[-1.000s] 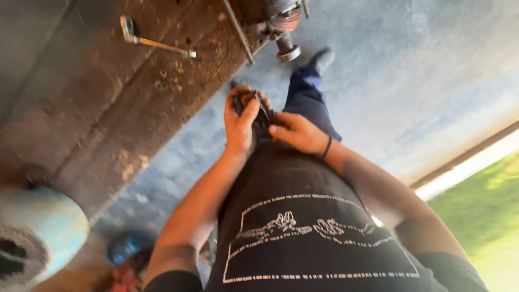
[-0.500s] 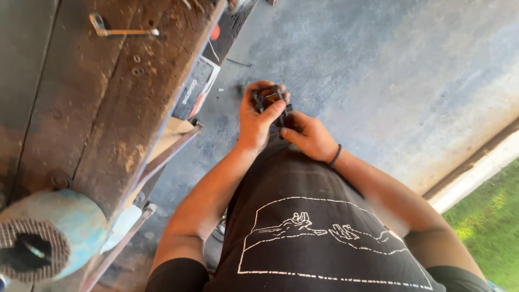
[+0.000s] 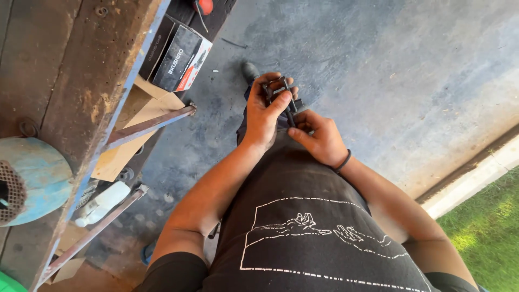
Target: Using a bearing puller and a wrench to disassemble a motor component on a workbench
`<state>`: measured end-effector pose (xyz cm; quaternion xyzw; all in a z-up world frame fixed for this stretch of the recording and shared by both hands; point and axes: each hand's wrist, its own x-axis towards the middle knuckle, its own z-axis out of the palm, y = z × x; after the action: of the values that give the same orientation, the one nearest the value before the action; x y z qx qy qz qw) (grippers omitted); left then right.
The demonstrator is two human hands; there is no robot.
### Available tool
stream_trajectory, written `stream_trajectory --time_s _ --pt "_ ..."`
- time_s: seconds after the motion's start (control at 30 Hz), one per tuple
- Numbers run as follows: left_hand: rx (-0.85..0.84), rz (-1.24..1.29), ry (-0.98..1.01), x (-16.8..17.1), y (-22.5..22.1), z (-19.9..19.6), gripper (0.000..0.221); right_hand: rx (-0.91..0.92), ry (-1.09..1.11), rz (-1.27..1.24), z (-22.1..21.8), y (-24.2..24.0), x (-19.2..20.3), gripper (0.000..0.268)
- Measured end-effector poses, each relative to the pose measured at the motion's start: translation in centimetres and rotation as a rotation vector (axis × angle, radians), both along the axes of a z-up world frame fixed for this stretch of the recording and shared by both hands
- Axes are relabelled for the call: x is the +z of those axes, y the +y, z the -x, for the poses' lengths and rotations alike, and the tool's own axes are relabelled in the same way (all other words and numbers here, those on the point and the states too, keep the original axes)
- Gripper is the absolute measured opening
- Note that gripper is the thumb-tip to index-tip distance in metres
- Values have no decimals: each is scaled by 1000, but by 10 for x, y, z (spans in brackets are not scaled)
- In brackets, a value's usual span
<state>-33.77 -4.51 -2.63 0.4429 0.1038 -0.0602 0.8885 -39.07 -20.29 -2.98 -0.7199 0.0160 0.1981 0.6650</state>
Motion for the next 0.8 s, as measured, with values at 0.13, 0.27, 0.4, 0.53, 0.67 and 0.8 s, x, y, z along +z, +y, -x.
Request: stream_trajectory --time_s 0.13,0.27,0.4,0.53,0.67,0.8 --pt "-16 -2 -9 -5 -12 5 43 -80 -235 261 11 -6 6 23" --pt "-44 -11 1 -10 -22 9 42 -117 -351 410 17 -11 8 26" --pt "-63 -17 11 -13 -30 9 42 -150 -384 428 21 -17 8 26" --pt "-46 9 17 1 -38 10 39 -147 -345 333 21 -21 10 25" --pt "-50 22 42 10 -39 8 36 -154 -163 57 19 -23 0 26" --pt "-37 17 46 17 -38 10 33 -150 -94 -101 19 -23 -8 21"
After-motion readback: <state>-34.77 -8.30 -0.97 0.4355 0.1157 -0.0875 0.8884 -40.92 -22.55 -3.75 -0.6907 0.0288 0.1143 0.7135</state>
